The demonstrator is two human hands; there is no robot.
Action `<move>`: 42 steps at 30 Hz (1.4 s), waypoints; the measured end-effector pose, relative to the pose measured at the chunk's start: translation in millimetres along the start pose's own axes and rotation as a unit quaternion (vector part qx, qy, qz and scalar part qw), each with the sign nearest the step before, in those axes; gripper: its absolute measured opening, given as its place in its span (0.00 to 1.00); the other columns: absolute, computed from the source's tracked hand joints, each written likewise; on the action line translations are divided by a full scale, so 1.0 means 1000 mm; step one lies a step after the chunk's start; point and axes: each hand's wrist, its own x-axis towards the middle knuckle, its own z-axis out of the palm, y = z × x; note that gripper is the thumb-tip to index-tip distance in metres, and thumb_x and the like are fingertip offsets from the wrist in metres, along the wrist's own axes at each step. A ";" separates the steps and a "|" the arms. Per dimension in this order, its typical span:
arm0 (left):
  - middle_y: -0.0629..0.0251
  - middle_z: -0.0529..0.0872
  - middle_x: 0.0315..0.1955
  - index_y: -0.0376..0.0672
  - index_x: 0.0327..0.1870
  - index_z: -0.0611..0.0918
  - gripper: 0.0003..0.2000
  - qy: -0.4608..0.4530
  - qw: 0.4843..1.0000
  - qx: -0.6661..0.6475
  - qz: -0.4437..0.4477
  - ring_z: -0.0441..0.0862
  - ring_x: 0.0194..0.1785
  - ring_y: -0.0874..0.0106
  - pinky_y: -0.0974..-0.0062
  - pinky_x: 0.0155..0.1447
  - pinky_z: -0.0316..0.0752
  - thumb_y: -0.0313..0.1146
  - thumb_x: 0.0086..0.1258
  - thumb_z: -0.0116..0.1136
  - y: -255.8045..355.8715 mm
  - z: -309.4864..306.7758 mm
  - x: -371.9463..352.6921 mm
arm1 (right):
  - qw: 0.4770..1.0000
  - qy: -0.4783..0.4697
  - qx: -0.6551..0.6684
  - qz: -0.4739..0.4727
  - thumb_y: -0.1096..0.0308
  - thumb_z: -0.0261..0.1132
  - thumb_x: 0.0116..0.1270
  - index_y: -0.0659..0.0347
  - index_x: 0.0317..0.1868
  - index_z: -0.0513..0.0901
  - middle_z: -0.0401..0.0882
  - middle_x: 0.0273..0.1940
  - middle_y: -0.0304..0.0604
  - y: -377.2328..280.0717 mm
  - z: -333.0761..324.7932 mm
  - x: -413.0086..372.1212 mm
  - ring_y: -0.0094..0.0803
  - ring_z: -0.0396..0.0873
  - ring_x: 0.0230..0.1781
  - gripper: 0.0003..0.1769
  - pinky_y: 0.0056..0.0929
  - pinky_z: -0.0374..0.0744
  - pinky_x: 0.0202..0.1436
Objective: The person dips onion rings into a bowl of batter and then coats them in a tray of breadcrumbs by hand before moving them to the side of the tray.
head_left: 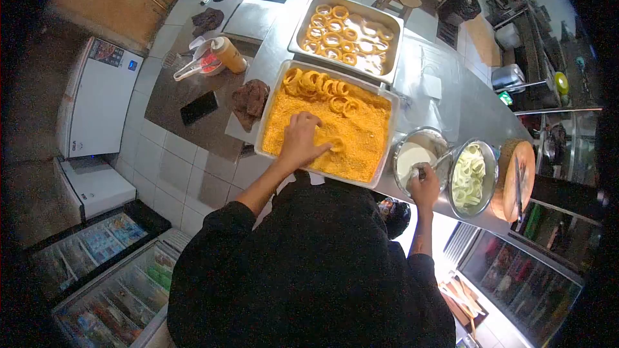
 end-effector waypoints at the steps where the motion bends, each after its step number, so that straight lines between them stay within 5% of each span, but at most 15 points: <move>1: 0.51 0.78 0.60 0.36 0.56 0.82 0.33 -0.008 0.995 0.091 -0.041 0.72 0.68 0.47 0.46 0.68 0.73 0.47 0.53 0.84 0.011 -0.010 -0.001 | 1.000 0.003 0.005 -0.001 0.71 0.67 0.65 0.56 0.48 0.89 0.91 0.38 0.44 -0.001 0.000 0.000 0.38 0.90 0.37 0.12 0.37 0.84 0.46; 5: 0.48 0.79 0.58 0.36 0.67 0.74 0.39 -0.095 0.968 0.212 -0.099 0.76 0.63 0.46 0.49 0.62 0.79 0.43 0.58 0.82 0.019 -0.016 -0.011 | 0.999 0.023 0.023 -0.001 0.70 0.68 0.65 0.55 0.48 0.89 0.91 0.38 0.45 0.002 0.003 -0.001 0.38 0.89 0.37 0.11 0.38 0.84 0.47; 9: 0.45 0.78 0.60 0.36 0.63 0.78 0.30 -0.056 0.982 0.167 -0.073 0.78 0.61 0.44 0.50 0.59 0.82 0.38 0.62 0.78 -0.023 0.017 -0.015 | 1.000 0.002 0.004 0.015 0.69 0.69 0.66 0.54 0.49 0.89 0.91 0.39 0.46 -0.010 -0.004 -0.001 0.40 0.90 0.39 0.11 0.40 0.84 0.47; 11: 0.45 0.80 0.61 0.39 0.55 0.84 0.23 -0.030 0.994 -0.053 -0.094 0.81 0.58 0.43 0.53 0.63 0.81 0.40 0.62 0.77 -0.014 0.014 -0.007 | 1.000 0.015 -0.011 0.007 0.69 0.69 0.66 0.53 0.50 0.89 0.92 0.40 0.46 -0.011 -0.004 -0.002 0.42 0.90 0.40 0.12 0.41 0.85 0.48; 15: 0.49 0.80 0.66 0.40 0.48 0.88 0.18 -0.083 0.974 -0.175 -0.119 0.79 0.65 0.44 0.53 0.64 0.80 0.39 0.61 0.77 0.022 0.007 -0.001 | 0.999 0.003 -0.012 0.030 0.70 0.64 0.62 0.53 0.50 0.89 0.90 0.41 0.46 -0.017 -0.005 0.000 0.40 0.88 0.41 0.16 0.38 0.83 0.50; 17: 0.48 0.75 0.72 0.37 0.48 0.88 0.18 -0.041 0.995 0.090 -0.008 0.71 0.73 0.47 0.48 0.66 0.76 0.38 0.61 0.77 0.034 0.009 -0.009 | 0.999 -0.007 0.005 0.048 0.69 0.64 0.61 0.53 0.49 0.89 0.90 0.40 0.45 -0.012 -0.003 0.000 0.37 0.88 0.39 0.16 0.36 0.83 0.48; 23: 0.48 0.76 0.68 0.39 0.42 0.91 0.17 -0.026 0.983 0.183 0.022 0.67 0.76 0.49 0.46 0.69 0.72 0.41 0.59 0.79 0.034 0.030 -0.021 | 1.000 0.008 0.018 0.011 0.69 0.65 0.60 0.51 0.49 0.89 0.88 0.37 0.43 -0.008 -0.002 -0.002 0.36 0.86 0.37 0.16 0.35 0.82 0.47; 32: 0.52 0.84 0.55 0.41 0.37 0.87 0.18 -0.090 0.982 -0.135 -0.093 0.77 0.66 0.52 0.55 0.69 0.73 0.45 0.59 0.83 -0.006 0.013 0.025 | 0.999 -0.007 0.007 0.051 0.71 0.65 0.59 0.50 0.50 0.88 0.90 0.41 0.45 -0.007 -0.002 -0.001 0.45 0.89 0.41 0.17 0.40 0.83 0.47; 36: 0.51 0.81 0.56 0.41 0.37 0.89 0.18 -0.013 0.989 -0.142 -0.023 0.76 0.64 0.51 0.52 0.69 0.73 0.46 0.60 0.80 -0.029 0.011 0.058 | 0.999 0.002 0.021 0.045 0.71 0.65 0.60 0.50 0.49 0.88 0.90 0.41 0.45 0.001 0.000 -0.001 0.46 0.88 0.41 0.16 0.41 0.83 0.47; 39: 0.51 0.80 0.55 0.41 0.38 0.89 0.17 0.064 0.997 0.028 0.013 0.74 0.65 0.49 0.50 0.68 0.72 0.45 0.62 0.79 0.004 -0.021 0.084 | 0.999 0.011 0.007 0.039 0.73 0.66 0.60 0.54 0.50 0.89 0.90 0.37 0.46 0.002 -0.003 -0.001 0.42 0.89 0.37 0.17 0.41 0.84 0.47; 42: 0.51 0.78 0.58 0.40 0.40 0.89 0.16 0.108 0.990 0.091 0.009 0.71 0.68 0.48 0.47 0.70 0.69 0.44 0.63 0.78 0.012 -0.028 0.108 | 0.999 -0.019 0.029 0.019 0.73 0.68 0.61 0.54 0.54 0.86 0.90 0.44 0.52 0.002 -0.006 0.002 0.51 0.90 0.44 0.19 0.47 0.84 0.51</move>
